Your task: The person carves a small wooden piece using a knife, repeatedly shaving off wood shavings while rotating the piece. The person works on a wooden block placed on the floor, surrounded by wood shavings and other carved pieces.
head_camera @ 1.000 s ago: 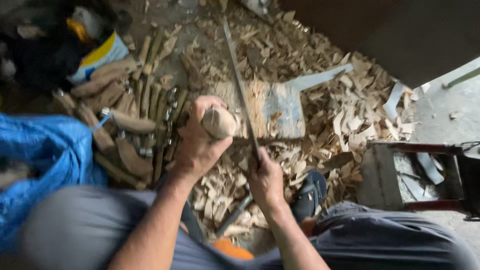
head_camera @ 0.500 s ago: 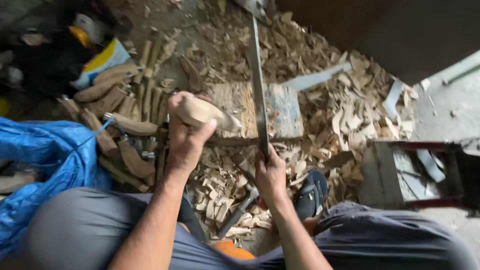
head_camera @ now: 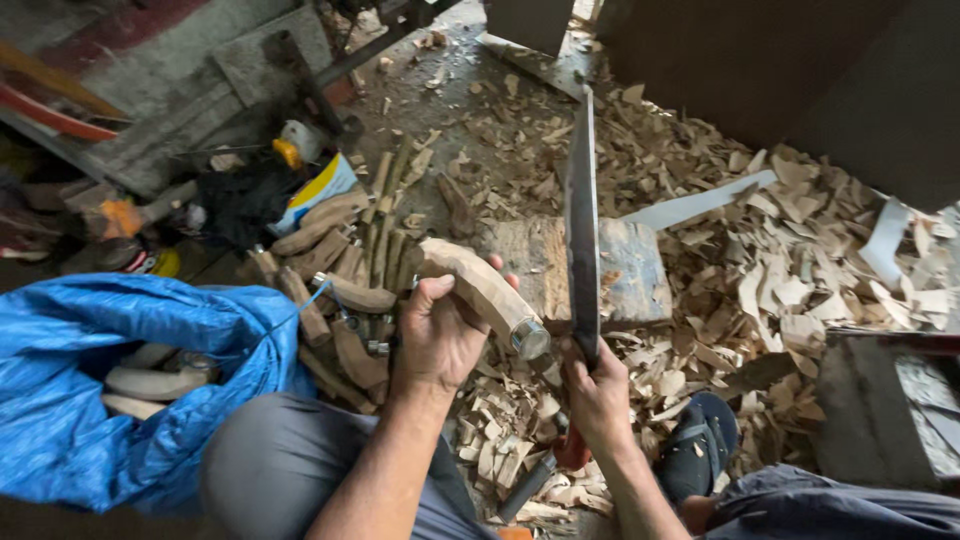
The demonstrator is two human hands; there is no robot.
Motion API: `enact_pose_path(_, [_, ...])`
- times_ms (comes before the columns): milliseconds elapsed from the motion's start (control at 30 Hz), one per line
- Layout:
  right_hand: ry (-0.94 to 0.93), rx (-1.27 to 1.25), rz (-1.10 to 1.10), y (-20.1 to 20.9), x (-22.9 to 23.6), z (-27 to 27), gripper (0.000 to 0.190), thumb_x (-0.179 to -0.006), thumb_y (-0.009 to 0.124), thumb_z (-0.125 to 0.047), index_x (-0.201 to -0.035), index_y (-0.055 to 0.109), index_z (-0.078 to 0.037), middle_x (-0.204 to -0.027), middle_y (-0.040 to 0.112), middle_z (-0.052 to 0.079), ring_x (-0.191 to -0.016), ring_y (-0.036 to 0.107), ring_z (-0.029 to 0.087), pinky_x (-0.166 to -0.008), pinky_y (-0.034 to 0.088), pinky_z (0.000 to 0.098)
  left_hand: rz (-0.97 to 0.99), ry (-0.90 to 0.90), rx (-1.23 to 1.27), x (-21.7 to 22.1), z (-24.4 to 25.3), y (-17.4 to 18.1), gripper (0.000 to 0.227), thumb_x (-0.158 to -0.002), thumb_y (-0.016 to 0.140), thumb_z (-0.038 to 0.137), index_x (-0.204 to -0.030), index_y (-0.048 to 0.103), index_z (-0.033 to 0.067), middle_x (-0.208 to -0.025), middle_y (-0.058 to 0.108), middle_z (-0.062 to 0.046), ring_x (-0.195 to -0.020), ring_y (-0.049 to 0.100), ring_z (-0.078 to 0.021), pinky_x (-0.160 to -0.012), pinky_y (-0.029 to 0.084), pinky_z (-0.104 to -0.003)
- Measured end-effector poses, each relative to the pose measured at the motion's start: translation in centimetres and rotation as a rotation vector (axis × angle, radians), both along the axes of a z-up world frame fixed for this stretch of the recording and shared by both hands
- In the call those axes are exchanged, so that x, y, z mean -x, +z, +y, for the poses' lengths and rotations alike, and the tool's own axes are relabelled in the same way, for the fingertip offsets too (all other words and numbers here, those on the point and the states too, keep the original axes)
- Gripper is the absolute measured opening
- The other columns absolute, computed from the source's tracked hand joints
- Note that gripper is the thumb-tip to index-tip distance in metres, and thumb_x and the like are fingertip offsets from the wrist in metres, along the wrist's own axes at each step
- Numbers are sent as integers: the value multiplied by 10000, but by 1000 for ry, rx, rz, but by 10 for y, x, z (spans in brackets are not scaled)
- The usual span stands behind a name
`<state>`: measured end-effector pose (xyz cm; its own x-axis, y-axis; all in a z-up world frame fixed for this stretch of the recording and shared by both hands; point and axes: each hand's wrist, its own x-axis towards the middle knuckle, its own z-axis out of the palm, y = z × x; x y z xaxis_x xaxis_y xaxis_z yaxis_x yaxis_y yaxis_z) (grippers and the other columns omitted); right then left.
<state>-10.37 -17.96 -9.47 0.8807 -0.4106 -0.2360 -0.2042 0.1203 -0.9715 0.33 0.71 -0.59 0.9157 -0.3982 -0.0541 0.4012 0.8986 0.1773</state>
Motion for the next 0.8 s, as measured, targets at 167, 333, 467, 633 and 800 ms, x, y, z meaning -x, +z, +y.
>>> enact_pose_path(167, [21,42,-33,22,2,5,141,-1003,643,-168,-929,652,-49,-624,481,-68,-506,398,46,-425,297,254,30,-3,40,2,-4,1,377,-918,598,128,-1250,611,-50,-1207,672,-238,-1182,650,-378,-1108,492,-573])
enact_pose_path(333, [66,-10,-187,68,14,16,155,-950,700,-105,-1084,695,-29,-753,627,-60,-583,520,34,-479,404,220,-40,-12,33,3,-5,3,364,-949,595,130,-1267,589,-45,-1201,674,-254,-1147,651,-413,-1057,516,-545])
enact_pose_path(467, [21,-88,-194,104,26,23,531,-798,810,-6,-1304,656,-52,-698,599,-43,-532,520,33,-452,404,201,0,-64,-1,9,-11,-5,353,-937,627,141,-1261,590,8,-1169,686,-229,-1108,666,-397,-1029,530,-546])
enact_pose_path(633, [55,30,-398,112,31,17,537,-808,814,67,-1315,644,28,-1023,716,19,-801,640,43,-683,541,203,39,-167,-157,23,-21,-21,357,-988,707,137,-1296,594,-3,-1192,681,-175,-1098,673,-291,-992,555,-461])
enact_pose_path(800, [30,18,-375,120,37,-2,454,-829,809,47,-1264,681,54,-1032,739,74,-706,635,65,-577,515,222,11,-104,-468,27,-31,-15,557,-786,843,149,-1279,600,235,-1153,643,-12,-1024,689,-150,-862,593,-336])
